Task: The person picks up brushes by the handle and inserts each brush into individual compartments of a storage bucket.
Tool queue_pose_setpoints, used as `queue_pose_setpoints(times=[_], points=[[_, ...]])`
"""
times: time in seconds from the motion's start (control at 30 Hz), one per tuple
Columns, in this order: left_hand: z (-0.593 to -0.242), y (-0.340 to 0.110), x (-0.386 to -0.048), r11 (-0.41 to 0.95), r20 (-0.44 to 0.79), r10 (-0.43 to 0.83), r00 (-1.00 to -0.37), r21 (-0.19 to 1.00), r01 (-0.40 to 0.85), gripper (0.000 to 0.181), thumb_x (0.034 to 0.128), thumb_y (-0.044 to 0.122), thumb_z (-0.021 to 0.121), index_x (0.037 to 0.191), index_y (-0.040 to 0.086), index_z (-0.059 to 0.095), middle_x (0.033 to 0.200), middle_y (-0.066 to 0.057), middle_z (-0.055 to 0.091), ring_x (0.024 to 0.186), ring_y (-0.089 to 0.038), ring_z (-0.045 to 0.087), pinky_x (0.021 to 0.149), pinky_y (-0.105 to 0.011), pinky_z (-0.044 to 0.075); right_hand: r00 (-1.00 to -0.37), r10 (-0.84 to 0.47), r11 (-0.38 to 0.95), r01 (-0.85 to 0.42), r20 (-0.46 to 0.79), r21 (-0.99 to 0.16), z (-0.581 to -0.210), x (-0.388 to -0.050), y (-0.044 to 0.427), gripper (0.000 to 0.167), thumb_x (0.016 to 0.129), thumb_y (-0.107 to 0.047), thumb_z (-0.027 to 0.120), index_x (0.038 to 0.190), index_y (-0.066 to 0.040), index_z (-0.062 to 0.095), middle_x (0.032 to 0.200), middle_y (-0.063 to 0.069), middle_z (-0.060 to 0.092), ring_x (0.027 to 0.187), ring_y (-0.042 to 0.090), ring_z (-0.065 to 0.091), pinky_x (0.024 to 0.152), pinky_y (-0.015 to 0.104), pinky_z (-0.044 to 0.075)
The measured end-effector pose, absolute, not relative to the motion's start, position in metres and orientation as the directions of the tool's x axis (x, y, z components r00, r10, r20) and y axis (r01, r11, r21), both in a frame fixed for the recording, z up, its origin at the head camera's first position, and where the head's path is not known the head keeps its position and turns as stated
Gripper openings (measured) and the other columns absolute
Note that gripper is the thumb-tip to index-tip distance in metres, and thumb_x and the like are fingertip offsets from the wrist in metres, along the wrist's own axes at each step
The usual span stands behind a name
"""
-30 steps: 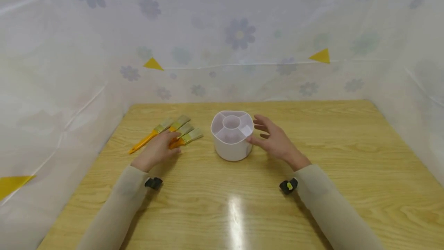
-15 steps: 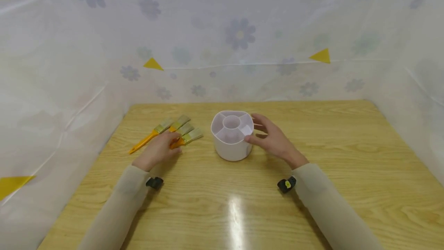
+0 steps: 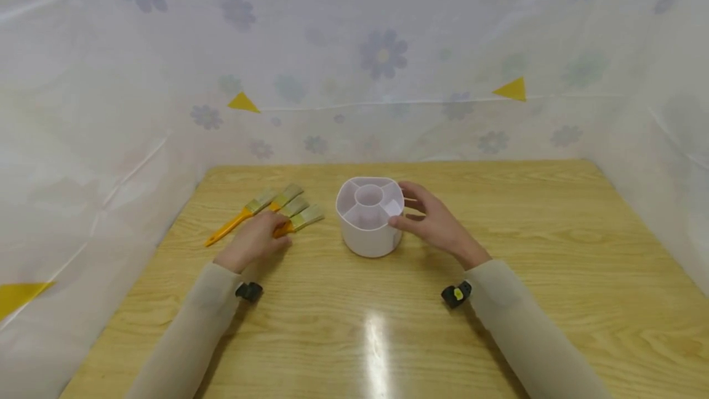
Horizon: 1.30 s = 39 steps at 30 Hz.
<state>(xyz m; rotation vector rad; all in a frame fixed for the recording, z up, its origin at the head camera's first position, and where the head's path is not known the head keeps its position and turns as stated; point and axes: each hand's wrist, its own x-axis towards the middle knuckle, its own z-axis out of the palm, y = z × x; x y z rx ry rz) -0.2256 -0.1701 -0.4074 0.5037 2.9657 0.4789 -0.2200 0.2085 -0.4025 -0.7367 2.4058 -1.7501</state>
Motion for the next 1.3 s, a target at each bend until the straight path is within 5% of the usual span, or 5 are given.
queue_pose_setpoints(times=[0.3, 0.97, 1.1, 1.3], points=[[-0.4096, -0.1682, -0.2286, 0.902, -0.05, 0.332, -0.942, 0.309, 0.302, 0.04, 0.09, 0.022, 0.068, 0.126, 0.007, 0.061, 0.118, -0.011, 0.059, 0.103, -0.025, 0.056, 0.084, -0.044, 0.046, -0.884, -0.419, 0.24, -0.33, 0.209, -0.913, -0.4012, -0.2194, 0.2081, 0.07, 0.088, -0.014, 0.07, 0.147, -0.012, 0.033, 0.142, 0.013, 0.042, 0.131, 0.039, 0.039, 0.101, 0.055, 0.038], [-0.4107, -0.1665, -0.2326, 0.875, -0.067, 0.377, -0.924, 0.352, 0.331, 0.014, 0.0871, 0.008, 0.069, 0.099, 0.009, 0.064, 0.073, -0.002, 0.049, 0.066, -0.017, 0.045, 0.06, -0.035, 0.038, -0.88, -0.424, 0.243, -0.337, 0.213, -0.909, -0.3996, -0.2183, 0.2074, 0.069, 0.088, -0.014, 0.07, 0.147, -0.011, 0.034, 0.141, 0.013, 0.043, 0.131, 0.037, 0.04, 0.1, 0.055, 0.039], [-0.4107, -0.1661, -0.2333, 0.879, -0.078, 0.369, -0.926, 0.353, 0.32, 0.02, 0.0875, 0.01, 0.069, 0.107, 0.009, 0.065, 0.08, -0.003, 0.053, 0.071, -0.019, 0.047, 0.064, -0.036, 0.04, -0.876, -0.431, 0.245, -0.344, 0.216, -0.906, -0.399, -0.2176, 0.2074, 0.069, 0.089, -0.013, 0.068, 0.148, -0.01, 0.032, 0.142, 0.013, 0.042, 0.131, 0.038, 0.04, 0.1, 0.055, 0.039], [-0.4074, -0.1643, -0.2333, 0.896, -0.128, 0.342, -0.931, 0.343, 0.282, 0.049, 0.0885, 0.016, 0.069, 0.135, 0.008, 0.054, 0.114, -0.007, 0.06, 0.099, -0.022, 0.056, 0.083, -0.041, 0.048, -0.872, -0.438, 0.206, -0.334, 0.219, -0.92, -0.3986, -0.2187, 0.2063, 0.066, 0.088, -0.01, 0.069, 0.146, -0.012, 0.036, 0.141, 0.012, 0.043, 0.131, 0.037, 0.04, 0.099, 0.054, 0.04]])
